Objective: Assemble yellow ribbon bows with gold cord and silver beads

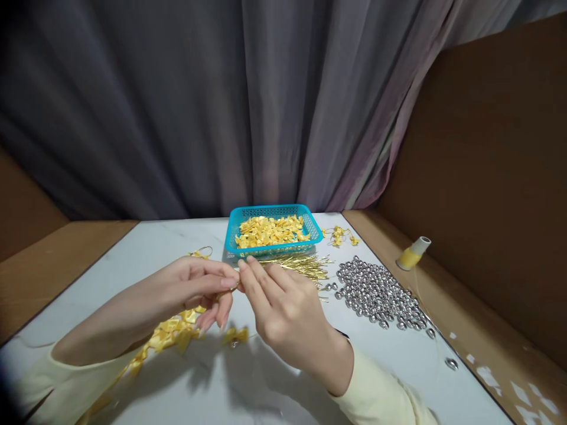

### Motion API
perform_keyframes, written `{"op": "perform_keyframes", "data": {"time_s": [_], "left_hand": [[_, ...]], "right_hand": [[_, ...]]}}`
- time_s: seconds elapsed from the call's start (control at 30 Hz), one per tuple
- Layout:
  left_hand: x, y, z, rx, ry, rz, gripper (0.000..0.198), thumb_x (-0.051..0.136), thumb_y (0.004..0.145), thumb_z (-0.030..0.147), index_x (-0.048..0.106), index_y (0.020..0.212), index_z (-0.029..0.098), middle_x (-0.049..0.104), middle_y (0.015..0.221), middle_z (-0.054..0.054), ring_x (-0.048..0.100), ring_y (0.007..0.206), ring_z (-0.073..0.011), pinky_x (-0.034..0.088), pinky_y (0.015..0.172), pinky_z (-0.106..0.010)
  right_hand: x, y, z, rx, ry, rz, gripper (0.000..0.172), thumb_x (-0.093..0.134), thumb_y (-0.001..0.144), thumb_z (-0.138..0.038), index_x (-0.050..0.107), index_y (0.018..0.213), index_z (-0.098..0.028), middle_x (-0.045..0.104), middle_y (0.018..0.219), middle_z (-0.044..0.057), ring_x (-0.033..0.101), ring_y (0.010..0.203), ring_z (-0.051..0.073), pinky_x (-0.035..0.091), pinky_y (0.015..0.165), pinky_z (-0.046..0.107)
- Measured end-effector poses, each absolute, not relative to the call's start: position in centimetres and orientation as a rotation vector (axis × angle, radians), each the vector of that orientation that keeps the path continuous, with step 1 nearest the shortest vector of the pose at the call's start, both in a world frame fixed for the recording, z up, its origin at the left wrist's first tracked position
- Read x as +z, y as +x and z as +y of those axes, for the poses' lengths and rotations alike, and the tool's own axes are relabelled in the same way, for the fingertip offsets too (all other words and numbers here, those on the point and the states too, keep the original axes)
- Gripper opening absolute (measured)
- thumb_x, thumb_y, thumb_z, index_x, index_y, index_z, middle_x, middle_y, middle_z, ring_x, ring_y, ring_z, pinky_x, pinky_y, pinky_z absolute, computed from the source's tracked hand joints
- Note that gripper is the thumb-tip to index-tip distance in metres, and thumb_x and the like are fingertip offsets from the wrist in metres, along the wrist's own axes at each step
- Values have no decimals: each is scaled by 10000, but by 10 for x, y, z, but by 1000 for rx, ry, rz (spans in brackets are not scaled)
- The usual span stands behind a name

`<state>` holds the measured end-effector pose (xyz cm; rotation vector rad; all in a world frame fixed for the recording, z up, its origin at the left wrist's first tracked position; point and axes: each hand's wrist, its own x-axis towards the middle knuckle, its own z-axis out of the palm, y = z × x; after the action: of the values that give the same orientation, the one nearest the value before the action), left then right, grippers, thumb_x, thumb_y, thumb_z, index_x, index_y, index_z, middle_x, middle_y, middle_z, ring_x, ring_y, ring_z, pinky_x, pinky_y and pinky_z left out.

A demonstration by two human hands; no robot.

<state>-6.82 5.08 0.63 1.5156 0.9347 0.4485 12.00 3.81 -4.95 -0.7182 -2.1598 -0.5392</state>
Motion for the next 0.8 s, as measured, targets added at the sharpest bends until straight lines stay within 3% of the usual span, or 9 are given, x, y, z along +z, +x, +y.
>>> {"op": "perform_keyframes", "data": {"time_s": [0.23,0.53,0.67,0.8], "left_hand": [[5,-65,49,478,1511,919,440,413,942,342,658,639,137,685,672,-42,544,536,-100,440,595,-225],[4,-65,51,454,1573,933,363,492,921,338,666,662,153,689,659,-7,549,536,-78,440,579,-189],[6,-64,50,450,1558,932,373,495,920,336,668,650,146,687,622,-1,549,516,-69,437,560,-175],[7,-64,51,471,1500,946,231,506,908,264,686,800,167,684,572,29,525,463,-54,403,505,-157]], "right_hand": [[-48,122,34,-601,-749,-2189,339,461,837,10,634,1127,28,694,1101,162,634,762,227,543,582,342],[-41,119,29,-653,-784,-2191,319,440,852,-10,666,1074,22,719,1016,153,586,685,212,474,526,321],[-40,122,32,-515,-821,-2176,280,485,869,-47,670,1079,-35,736,963,73,540,635,183,434,495,307],[-37,126,35,-248,-921,-2122,256,540,868,-85,654,1097,-65,734,819,32,545,614,177,430,487,304]]}}
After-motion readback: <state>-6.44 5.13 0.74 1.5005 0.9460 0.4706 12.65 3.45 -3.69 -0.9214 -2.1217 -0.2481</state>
